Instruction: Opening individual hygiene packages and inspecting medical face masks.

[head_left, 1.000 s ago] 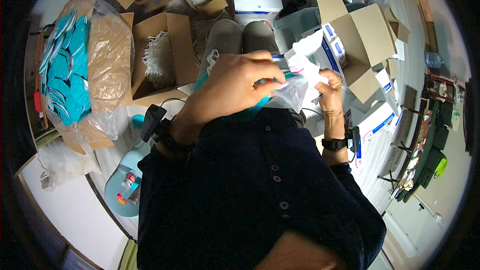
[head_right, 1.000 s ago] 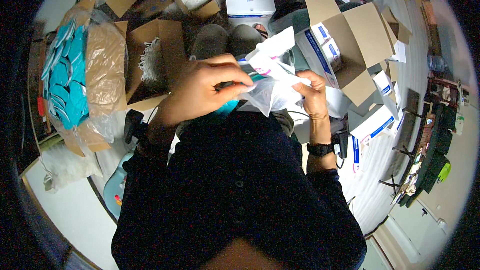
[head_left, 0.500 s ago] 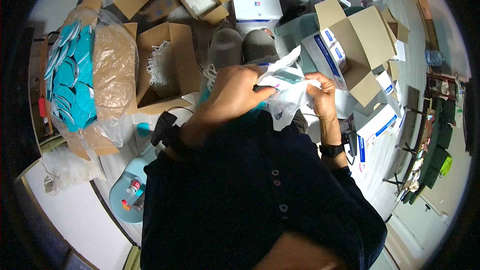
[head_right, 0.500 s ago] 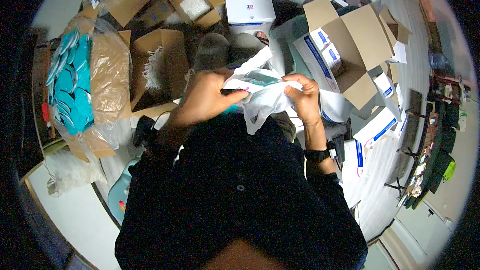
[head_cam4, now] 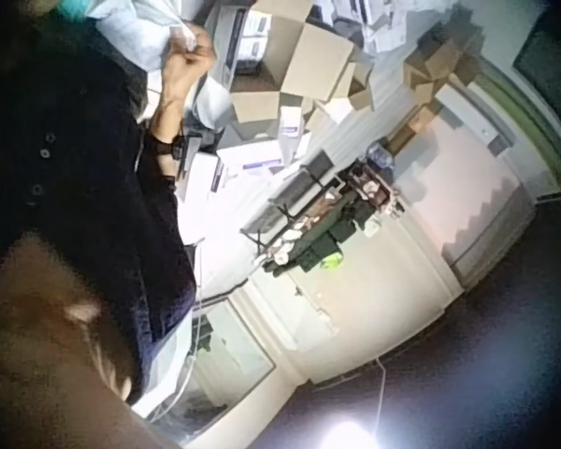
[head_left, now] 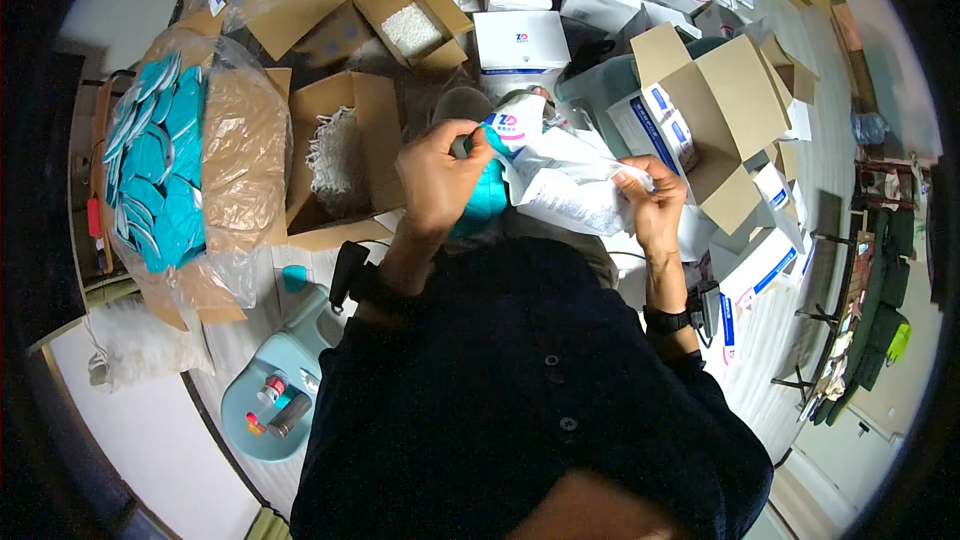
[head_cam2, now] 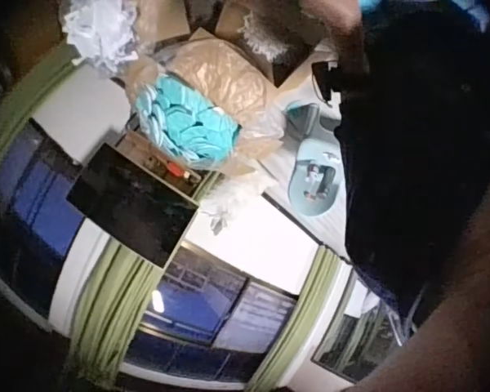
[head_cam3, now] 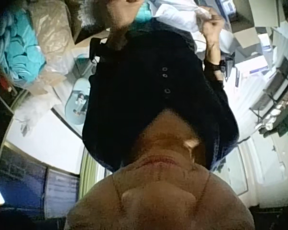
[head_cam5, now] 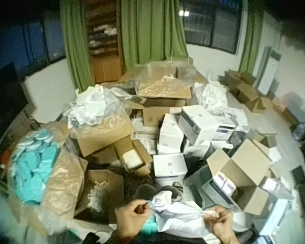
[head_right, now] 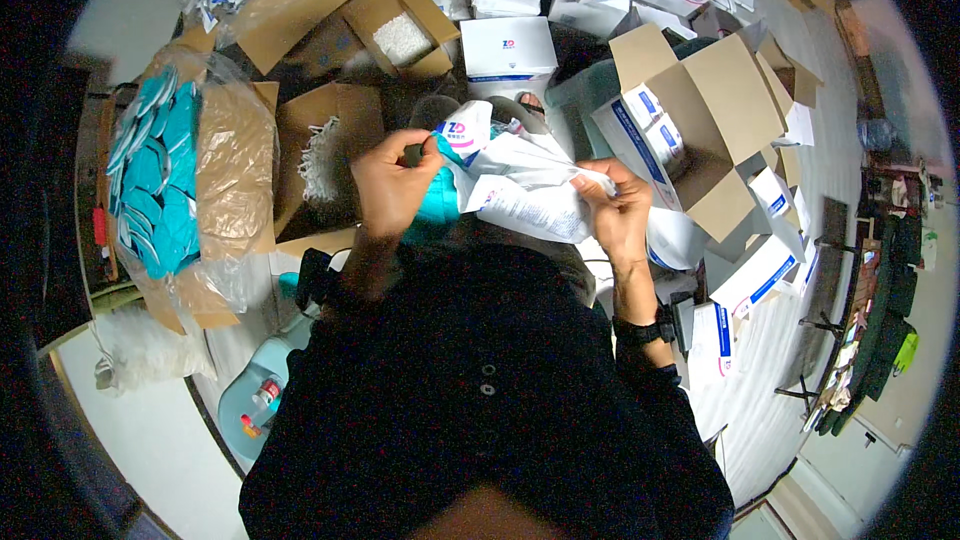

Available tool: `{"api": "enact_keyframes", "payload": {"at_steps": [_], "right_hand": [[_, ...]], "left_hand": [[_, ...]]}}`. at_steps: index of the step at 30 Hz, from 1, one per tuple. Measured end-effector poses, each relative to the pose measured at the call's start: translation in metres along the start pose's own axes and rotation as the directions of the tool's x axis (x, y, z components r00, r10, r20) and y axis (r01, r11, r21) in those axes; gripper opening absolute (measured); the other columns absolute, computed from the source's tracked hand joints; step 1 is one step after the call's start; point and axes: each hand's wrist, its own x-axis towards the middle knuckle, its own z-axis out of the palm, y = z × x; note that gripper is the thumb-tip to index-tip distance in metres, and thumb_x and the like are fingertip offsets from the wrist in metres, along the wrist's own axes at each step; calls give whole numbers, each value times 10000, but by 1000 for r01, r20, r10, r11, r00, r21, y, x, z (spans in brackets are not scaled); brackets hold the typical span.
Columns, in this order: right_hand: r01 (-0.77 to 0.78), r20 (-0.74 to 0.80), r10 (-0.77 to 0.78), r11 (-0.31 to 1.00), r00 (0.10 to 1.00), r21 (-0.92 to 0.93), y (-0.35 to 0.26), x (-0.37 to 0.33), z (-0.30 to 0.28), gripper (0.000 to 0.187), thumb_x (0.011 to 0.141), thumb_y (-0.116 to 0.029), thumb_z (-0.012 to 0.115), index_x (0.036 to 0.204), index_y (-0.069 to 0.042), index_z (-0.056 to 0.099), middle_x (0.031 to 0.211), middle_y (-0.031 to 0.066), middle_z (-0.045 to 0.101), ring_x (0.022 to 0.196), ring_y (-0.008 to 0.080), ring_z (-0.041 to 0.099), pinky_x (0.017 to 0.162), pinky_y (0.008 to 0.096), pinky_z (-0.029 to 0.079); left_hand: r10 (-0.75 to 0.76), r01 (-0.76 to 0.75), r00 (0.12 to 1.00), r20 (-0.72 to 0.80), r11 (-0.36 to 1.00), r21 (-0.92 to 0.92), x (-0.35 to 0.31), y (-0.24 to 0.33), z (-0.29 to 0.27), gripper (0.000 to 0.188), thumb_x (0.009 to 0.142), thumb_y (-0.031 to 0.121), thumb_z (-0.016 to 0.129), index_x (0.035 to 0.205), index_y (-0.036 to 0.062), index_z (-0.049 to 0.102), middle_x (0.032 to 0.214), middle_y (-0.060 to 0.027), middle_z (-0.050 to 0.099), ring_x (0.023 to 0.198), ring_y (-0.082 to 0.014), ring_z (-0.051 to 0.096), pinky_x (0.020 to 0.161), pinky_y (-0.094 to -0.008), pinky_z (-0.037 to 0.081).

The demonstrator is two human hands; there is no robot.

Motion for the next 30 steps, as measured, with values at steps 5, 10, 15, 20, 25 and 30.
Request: {"api": "enact_keyframes", "payload": {"at_steps": [5, 10, 15, 20, 25, 30], "right_hand": [[54, -142, -58, 998, 988, -32, 18, 12, -16, 70, 782, -20, 722, 844, -30, 693, 765, -3, 645, 686, 69, 518, 645, 204, 412], [-7, -366, 197, 888, 910, 460, 44, 28, -80, 31, 828, -35, 690, 825, -24, 661, 758, 23, 652, 627, 91, 565, 586, 224, 452], [-132, -177, 310, 761, 934, 635, 38, 35, -77, 203, 927, -113, 551, 1070, 27, 584, 992, 114, 662, 862, 189, 650, 764, 306, 531], [-213, -11, 312, 673, 950, 708, 42, 54, -38, 273, 925, -135, 547, 1158, 7, 556, 1088, 117, 646, 963, 215, 643, 846, 342, 523], [-319, 116, 379, 531, 918, 785, 26, 59, -2, 351, 888, -211, 613, 1178, -17, 571, 1086, 105, 655, 970, 219, 638, 863, 359, 506], [-498, 373, 372, 334, 850, 800, 17, 68, 30, 411, 857, -207, 637, 1180, 26, 537, 1117, 143, 631, 971, 253, 631, 881, 372, 497]], "left_hand": [[79, -92, 995, 53, 937, 337, 5, -8, -1, 74, 742, 126, 688, 804, 93, 662, 694, -140, 652, 629, -314, 655, 540, -391, 501], [72, -82, 995, 71, 984, 160, 32, -17, -31, 118, 783, 68, 632, 898, 84, 652, 706, -122, 658, 628, -188, 652, 549, -330, 469], [-145, 109, 843, 518, 989, 98, 47, 9, -25, 162, 780, -1, 594, 911, 67, 660, 837, -86, 694, 732, -124, 642, 627, -292, 485], [-290, -180, 548, 784, 875, 450, 5, -70, 74, 118, 647, 182, 673, 734, 118, 720, 839, -178, 680, 807, -338, 669, 753, -415, 521], [-157, 123, 865, 476, 987, 102, -20, -73, 108, 158, 748, 193, 659, 840, 68, 687, 851, -170, 675, 814, -335, 658, 724, -413, 517], [267, -257, 950, 162, 963, -83, -28, -65, 106, 272, 830, 145, 616, 1070, 16, 602, 999, -165, 619, 915, -327, 611, 778, -414, 497]]}}
